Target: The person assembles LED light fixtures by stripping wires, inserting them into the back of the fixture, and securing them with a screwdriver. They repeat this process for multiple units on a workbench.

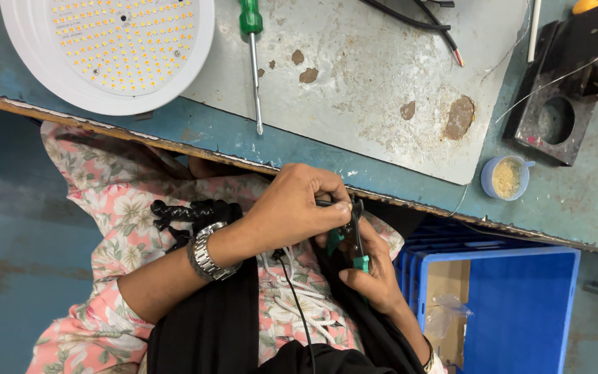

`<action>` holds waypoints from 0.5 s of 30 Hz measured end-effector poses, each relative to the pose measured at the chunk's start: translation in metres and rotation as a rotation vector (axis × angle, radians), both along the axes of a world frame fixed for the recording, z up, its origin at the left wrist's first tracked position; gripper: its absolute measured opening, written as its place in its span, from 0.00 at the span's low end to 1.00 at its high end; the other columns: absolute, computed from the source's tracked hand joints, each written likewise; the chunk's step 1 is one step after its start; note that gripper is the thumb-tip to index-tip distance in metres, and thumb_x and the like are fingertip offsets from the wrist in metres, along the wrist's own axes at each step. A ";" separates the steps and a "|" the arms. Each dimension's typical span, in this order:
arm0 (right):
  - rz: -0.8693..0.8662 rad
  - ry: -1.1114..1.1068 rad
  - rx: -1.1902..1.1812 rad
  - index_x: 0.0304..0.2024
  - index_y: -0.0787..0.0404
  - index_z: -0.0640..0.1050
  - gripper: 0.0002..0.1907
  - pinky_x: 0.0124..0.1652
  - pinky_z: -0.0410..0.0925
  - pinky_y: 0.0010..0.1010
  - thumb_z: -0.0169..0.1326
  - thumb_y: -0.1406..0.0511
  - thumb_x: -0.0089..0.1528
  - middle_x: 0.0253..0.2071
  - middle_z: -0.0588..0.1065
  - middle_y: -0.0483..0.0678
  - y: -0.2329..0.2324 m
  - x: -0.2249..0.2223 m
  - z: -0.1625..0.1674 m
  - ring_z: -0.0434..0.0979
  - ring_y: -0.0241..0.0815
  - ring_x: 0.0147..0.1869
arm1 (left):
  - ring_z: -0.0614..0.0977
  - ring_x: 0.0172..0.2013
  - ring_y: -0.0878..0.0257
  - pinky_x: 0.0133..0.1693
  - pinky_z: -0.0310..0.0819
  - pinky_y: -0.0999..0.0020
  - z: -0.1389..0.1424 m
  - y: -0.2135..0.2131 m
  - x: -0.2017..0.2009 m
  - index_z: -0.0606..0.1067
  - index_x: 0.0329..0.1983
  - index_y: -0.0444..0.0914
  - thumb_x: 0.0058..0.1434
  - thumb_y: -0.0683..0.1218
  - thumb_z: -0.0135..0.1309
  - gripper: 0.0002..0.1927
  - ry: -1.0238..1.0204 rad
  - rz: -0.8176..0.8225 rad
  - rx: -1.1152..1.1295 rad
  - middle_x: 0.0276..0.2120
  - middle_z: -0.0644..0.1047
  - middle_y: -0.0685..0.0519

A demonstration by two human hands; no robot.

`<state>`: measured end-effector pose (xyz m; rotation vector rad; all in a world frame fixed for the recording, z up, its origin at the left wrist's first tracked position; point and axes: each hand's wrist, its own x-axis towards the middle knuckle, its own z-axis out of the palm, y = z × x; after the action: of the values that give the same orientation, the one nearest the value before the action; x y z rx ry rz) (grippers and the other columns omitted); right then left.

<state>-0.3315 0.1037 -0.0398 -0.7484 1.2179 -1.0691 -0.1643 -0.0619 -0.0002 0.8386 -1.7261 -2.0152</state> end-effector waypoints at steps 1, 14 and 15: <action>0.009 0.030 -0.012 0.65 0.68 0.68 0.41 0.57 0.68 0.31 0.54 0.66 0.46 0.48 0.76 0.50 0.003 -0.001 -0.002 0.76 0.40 0.53 | 0.81 0.17 0.71 0.21 0.72 0.75 -0.001 0.000 0.000 0.80 0.29 0.32 0.56 0.44 0.56 0.09 0.017 -0.001 -0.012 0.16 0.79 0.55; 0.018 -0.069 -0.021 0.62 0.72 0.69 0.43 0.65 0.66 0.43 0.54 0.61 0.44 0.54 0.74 0.59 0.017 0.010 0.013 0.76 0.51 0.60 | 0.78 0.18 0.70 0.22 0.74 0.74 -0.009 0.019 0.005 0.80 0.32 0.29 0.60 0.40 0.56 0.07 0.167 -0.101 0.176 0.18 0.78 0.53; 0.027 -0.064 -0.033 0.62 0.72 0.69 0.43 0.65 0.67 0.43 0.54 0.61 0.44 0.54 0.74 0.58 0.018 0.012 0.015 0.76 0.51 0.60 | 0.78 0.18 0.70 0.22 0.74 0.74 -0.010 0.022 0.005 0.79 0.32 0.29 0.61 0.40 0.56 0.07 0.184 -0.103 0.182 0.18 0.78 0.52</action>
<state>-0.3193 0.1220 -0.0247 -0.7482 1.1353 -1.0853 -0.1588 -0.0403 -0.0097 0.6064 -1.5311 -2.2666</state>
